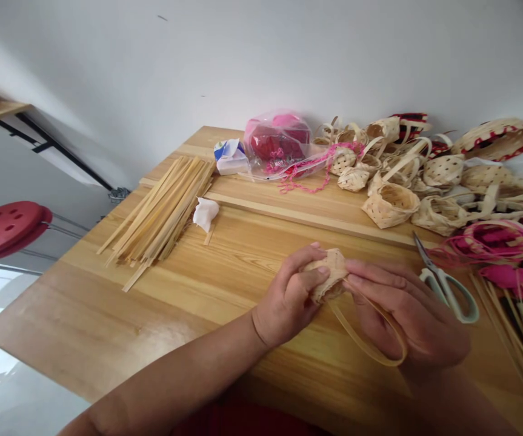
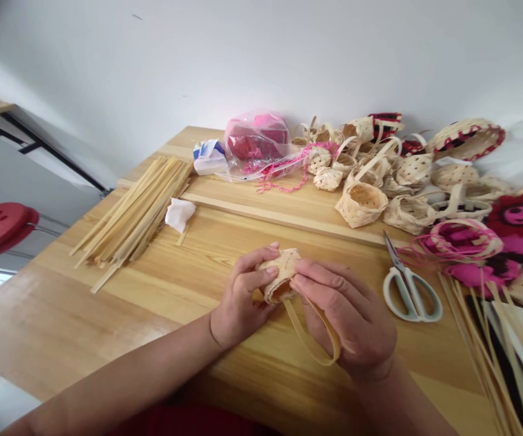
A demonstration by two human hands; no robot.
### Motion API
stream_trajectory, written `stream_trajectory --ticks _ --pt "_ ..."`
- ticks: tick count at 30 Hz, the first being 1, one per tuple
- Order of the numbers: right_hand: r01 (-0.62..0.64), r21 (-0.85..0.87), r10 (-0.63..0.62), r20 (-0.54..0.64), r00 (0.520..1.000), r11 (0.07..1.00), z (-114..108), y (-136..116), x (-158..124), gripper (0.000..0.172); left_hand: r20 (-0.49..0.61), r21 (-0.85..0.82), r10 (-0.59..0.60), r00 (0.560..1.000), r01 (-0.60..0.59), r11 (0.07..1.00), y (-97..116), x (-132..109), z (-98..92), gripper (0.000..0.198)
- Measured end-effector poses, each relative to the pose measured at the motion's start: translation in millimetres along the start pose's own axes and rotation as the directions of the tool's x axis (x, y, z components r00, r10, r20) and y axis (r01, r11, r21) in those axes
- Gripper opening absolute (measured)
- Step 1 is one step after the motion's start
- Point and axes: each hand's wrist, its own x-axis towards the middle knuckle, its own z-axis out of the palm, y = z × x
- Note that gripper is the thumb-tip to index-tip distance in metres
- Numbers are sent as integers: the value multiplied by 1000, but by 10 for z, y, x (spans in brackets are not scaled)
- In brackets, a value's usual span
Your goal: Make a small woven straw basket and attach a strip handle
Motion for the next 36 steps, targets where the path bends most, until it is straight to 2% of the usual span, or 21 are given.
stream_trajectory --ticks 3,7,12,15,17,19,21,24,27,29,33,36 --pt "34 23 -35 19 999 999 -14 -22 -2 68 4 20 31 1000 -31 999 4 14 -7 59" --pt "70 58 -70 12 997 996 -12 -32 -11 46 9 16 48 999 -48 999 25 33 -19 57" --pt "27 73 -24 -38 999 997 50 10 -8 36 29 -18 25 999 -24 1000 37 43 -24 58" --pt "-75 50 78 -61 995 996 117 98 -31 25 121 -78 -75 990 85 993 25 56 -32 63" --pt "-206 27 207 -39 978 978 158 167 -66 13 218 -115 -189 957 218 969 15 71 -47 66" --pt "-339 19 339 22 941 941 191 222 -104 2 309 -116 -301 902 350 930 5 88 -69 69" --pt "-416 -6 414 86 906 910 219 257 -131 13 375 -86 -388 842 449 889 -2 109 -91 70" --pt "-416 -67 421 111 900 907 263 287 -148 22 448 -4 -479 755 537 844 -1 142 -116 70" --pt "-416 -82 424 129 896 905 303 313 -157 23 497 104 -529 688 558 824 19 168 -128 70" --pt "-435 -83 443 138 886 897 317 325 -162 21 510 145 -536 673 547 824 31 177 -132 70" --pt "-478 -110 490 145 860 871 314 330 -166 22 516 156 -533 671 539 828 36 185 -139 73" --pt "-475 -125 489 133 862 871 309 327 -172 23 528 167 -540 656 543 823 27 188 -139 73"
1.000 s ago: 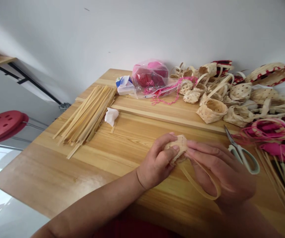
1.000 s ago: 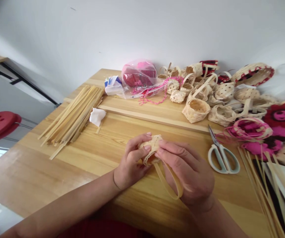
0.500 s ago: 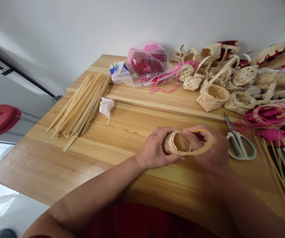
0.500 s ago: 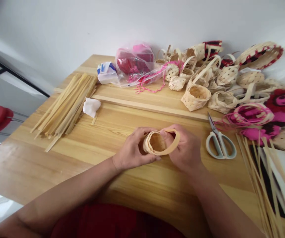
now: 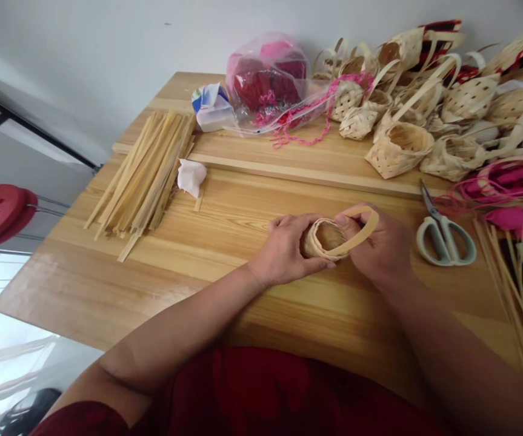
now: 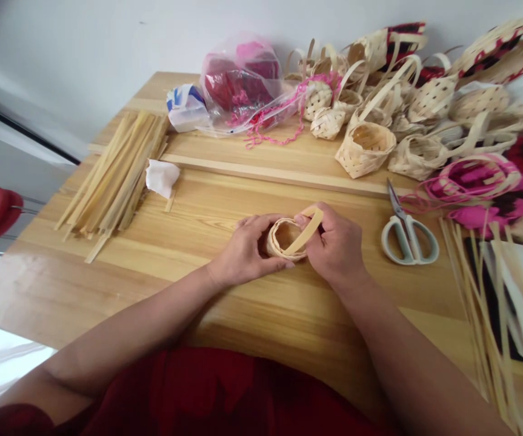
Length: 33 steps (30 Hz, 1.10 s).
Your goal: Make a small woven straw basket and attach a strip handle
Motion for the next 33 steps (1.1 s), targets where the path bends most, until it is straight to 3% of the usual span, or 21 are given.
stream_trajectory --ticks 12,20,25,29,33 --pt "123 22 -122 -42 992 992 -30 -65 29 17 1 23 0 1000 0 1000 18 -14 -3 74" --pt "-89 40 88 37 995 995 -61 -127 70 21 -9 22 39 999 -39 999 -24 -12 30 77" --pt "-128 2 128 20 992 992 -34 -146 79 25 0 35 21 1000 -21 999 -33 -1 41 77" --pt "-199 75 193 79 978 977 -13 -102 121 20 14 37 31 999 -31 999 -31 -2 34 75" --pt "-194 141 181 96 979 971 -12 -71 136 19 14 40 53 999 -53 998 -34 -4 26 79"
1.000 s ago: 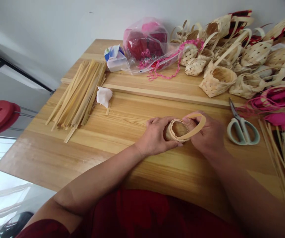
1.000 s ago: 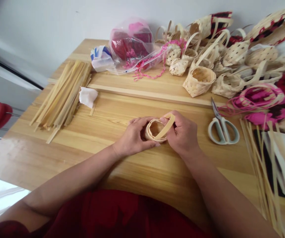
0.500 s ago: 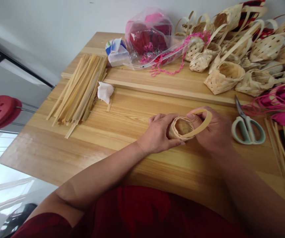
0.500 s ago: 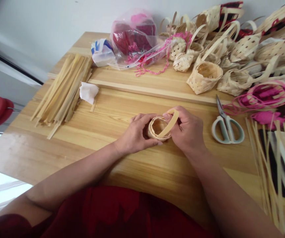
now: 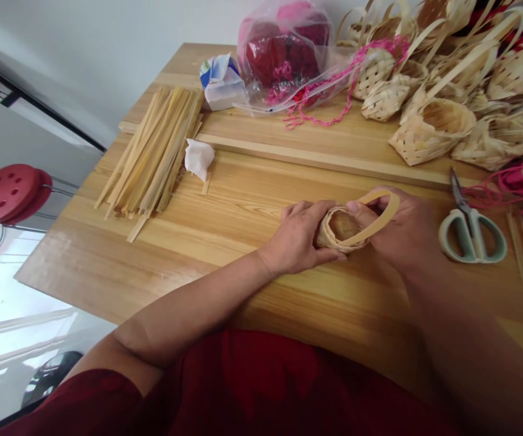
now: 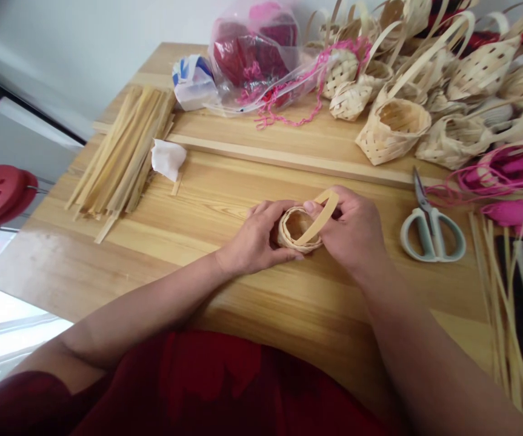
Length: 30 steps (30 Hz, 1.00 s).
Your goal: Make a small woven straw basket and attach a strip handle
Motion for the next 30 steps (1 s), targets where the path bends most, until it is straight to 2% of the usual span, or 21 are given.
stream_trajectory --ticks 9,15,17,21,24,30 --pt "157 -208 -154 29 988 966 -76 -75 -38 18 1 17 31 1000 -31 999 15 2 16 76" --pt "88 -125 -76 94 993 988 -80 -95 -20 18 -1 -15 -13 1000 13 1000 -7 9 26 78" --pt "82 -142 -73 68 995 986 -121 -124 -41 18 0 -15 -14 1000 14 1000 -13 10 27 77" --pt "154 -220 -169 -50 984 963 -178 -166 -69 17 -8 -8 -5 1000 5 1000 1 5 28 74" --pt "188 -285 -215 -69 974 940 -147 -147 -62 19 -7 -5 -5 1000 5 1000 17 4 27 74" --pt "120 -216 -125 -8 992 969 -99 -99 -52 20 -3 2 -31 1000 31 1000 11 13 32 78"
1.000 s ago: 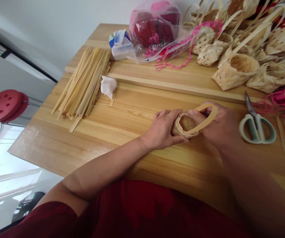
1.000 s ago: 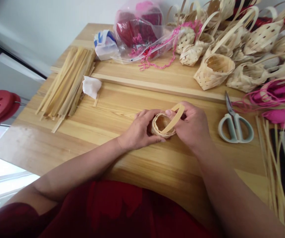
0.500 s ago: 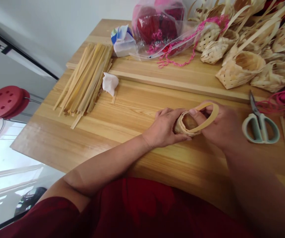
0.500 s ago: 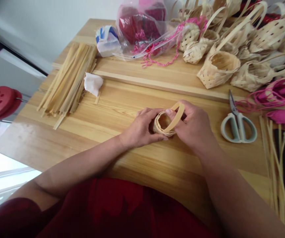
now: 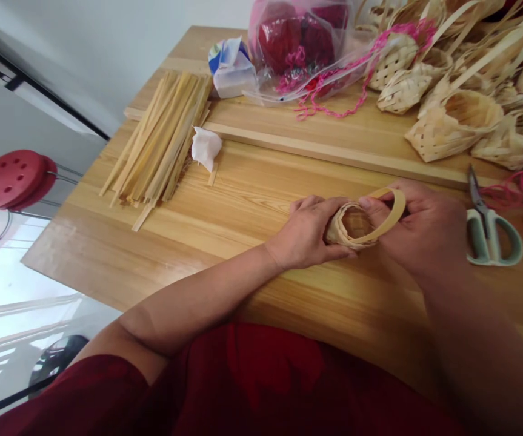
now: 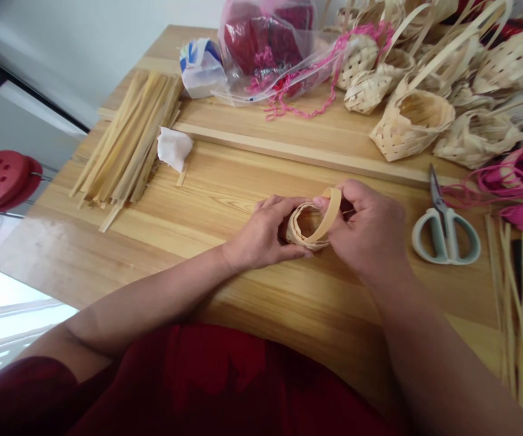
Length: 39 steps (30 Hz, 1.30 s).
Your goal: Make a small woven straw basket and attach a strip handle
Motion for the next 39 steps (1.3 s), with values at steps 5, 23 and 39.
stream_trajectory --ticks 5,23,39 --pt "-8 41 8 -10 1000 999 -10 -15 -6 21 -9 -6 18 1000 -18 1000 -12 -3 10 80" --pt "78 -65 -77 19 997 995 13 21 9 17 13 29 9 1000 -9 1000 -31 2 31 83" --pt "-60 -20 61 38 997 998 -2 18 -16 20 -27 -5 39 999 -39 999 -69 8 53 81"
